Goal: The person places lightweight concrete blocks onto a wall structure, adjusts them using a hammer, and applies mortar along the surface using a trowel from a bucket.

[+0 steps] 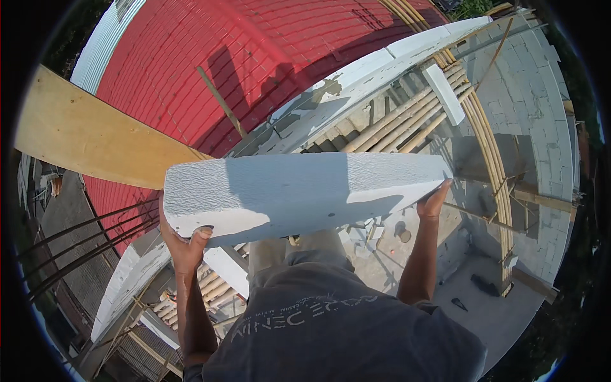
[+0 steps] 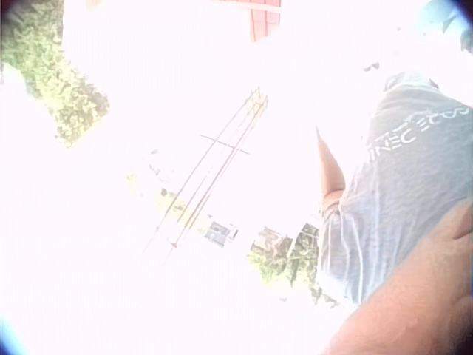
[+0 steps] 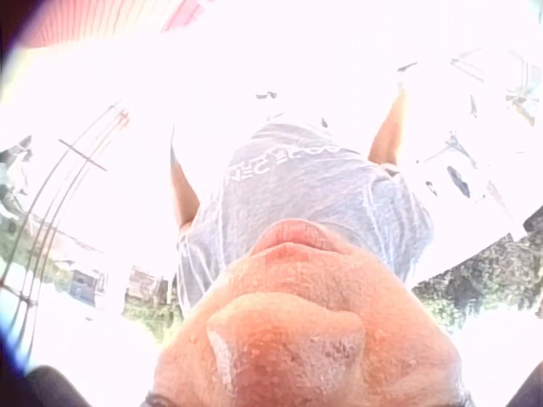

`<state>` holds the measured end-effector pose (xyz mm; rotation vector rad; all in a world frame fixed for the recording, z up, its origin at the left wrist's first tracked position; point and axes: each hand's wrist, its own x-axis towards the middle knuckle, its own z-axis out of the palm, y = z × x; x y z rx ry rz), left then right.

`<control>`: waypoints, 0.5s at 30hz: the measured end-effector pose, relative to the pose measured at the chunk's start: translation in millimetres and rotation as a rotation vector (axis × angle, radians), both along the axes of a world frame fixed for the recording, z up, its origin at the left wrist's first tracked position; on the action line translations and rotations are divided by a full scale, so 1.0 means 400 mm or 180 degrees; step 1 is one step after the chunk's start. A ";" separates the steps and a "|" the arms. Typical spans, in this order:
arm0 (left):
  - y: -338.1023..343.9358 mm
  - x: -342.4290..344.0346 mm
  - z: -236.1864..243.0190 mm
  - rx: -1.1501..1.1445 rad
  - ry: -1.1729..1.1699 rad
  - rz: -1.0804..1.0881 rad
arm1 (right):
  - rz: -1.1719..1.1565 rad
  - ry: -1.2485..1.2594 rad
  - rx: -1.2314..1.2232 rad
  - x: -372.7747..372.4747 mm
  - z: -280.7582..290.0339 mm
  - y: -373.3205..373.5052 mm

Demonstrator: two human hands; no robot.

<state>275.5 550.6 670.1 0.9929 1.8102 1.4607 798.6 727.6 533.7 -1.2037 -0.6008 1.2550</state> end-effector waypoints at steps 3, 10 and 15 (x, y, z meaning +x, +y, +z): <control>0.037 -0.064 -0.008 0.0281 0.0201 0.0114 | 0.0107 -0.0344 0.0570 -0.076 0.104 0.192; 0.163 -0.160 0.063 0.0408 0.1011 0.0074 | 0.0236 -0.0380 0.1323 -0.314 0.323 0.553; 0.204 -0.167 0.026 0.0144 0.1043 0.0142 | 0.0750 -0.0189 0.1616 -0.449 0.354 0.724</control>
